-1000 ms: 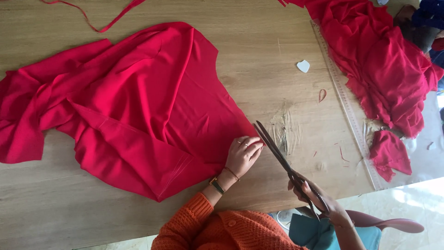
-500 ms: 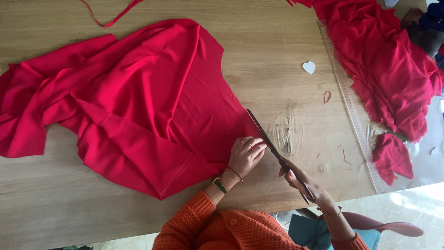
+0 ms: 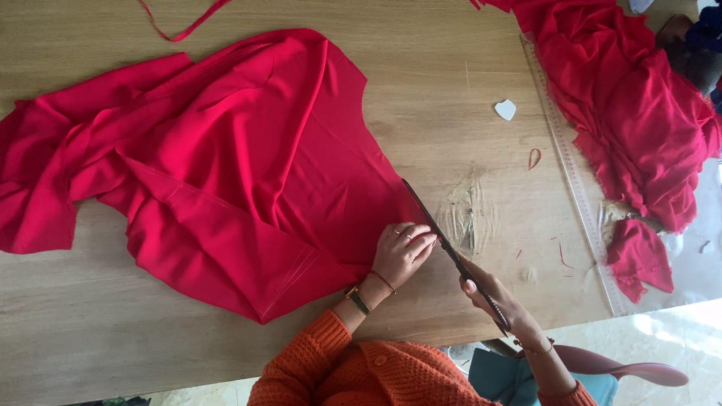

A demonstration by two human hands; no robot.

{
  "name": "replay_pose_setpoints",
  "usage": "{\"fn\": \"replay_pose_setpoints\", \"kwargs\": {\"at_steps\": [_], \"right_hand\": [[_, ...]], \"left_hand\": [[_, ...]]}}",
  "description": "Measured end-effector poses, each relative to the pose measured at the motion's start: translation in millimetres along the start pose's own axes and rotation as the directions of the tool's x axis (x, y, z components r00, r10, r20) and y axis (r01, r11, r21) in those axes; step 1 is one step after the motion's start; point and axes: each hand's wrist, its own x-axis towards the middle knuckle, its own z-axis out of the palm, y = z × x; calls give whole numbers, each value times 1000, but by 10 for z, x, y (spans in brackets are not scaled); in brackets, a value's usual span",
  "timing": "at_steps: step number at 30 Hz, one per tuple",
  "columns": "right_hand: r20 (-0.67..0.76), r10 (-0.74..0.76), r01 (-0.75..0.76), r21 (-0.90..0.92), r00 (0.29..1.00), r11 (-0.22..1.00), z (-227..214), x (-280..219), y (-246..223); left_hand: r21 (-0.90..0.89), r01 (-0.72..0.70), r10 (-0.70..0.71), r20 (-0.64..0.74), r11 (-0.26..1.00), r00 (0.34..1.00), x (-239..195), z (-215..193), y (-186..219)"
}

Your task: Measuring and cutting pattern pieces from red fabric using a ruler and tailor shears on a workshop table.

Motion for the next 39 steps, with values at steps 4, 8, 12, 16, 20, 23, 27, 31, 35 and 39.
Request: {"fn": "replay_pose_setpoints", "kwargs": {"at_steps": [4, 8, 12, 16, 20, 23, 27, 31, 35, 39], "right_hand": [[-2, -20, 20, 49, 1000, 999, -8, 53, 148], [-28, 56, -55, 53, 998, 997, -28, 52, 167], [44, 25, -35, 259, 999, 965, -45, 38, 248], [59, -11, -3, 235, 998, 972, -103, 29, 510], [97, -61, 51, 104, 993, 993, -137, 154, 429], [115, -96, 85, 92, 989, 992, -73, 242, -148], [91, -132, 118, 144, 987, 983, -29, 435, -209], [75, -118, 105, 162, 990, 981, 18, 536, -182], [39, -107, 94, 248, 993, 964, 50, 600, -16], [-9, -69, 68, 302, 998, 951, 48, 678, 383]], "left_hand": [[13, 4, -4, -6, 1000, 1000, -28, 31, -12], [-8, 10, -10, -10, 1000, 1000, -10, 16, -6], [-17, 13, -14, -38, 1000, 999, 8, -4, 1], [-18, -4, 3, -70, 1000, 998, 62, -72, 17], [-25, -10, 7, -99, 1000, 995, -63, 73, -35], [-27, -6, 2, -131, 1000, 991, -138, 156, -64], [-41, -14, 8, -144, 999, 990, -130, 126, -67], [-56, -36, 27, -139, 998, 990, -121, 91, -72], [-67, -25, 16, -132, 997, 991, -179, 148, -89], [-105, -16, 2, -127, 994, 992, -150, 103, -77]]}}
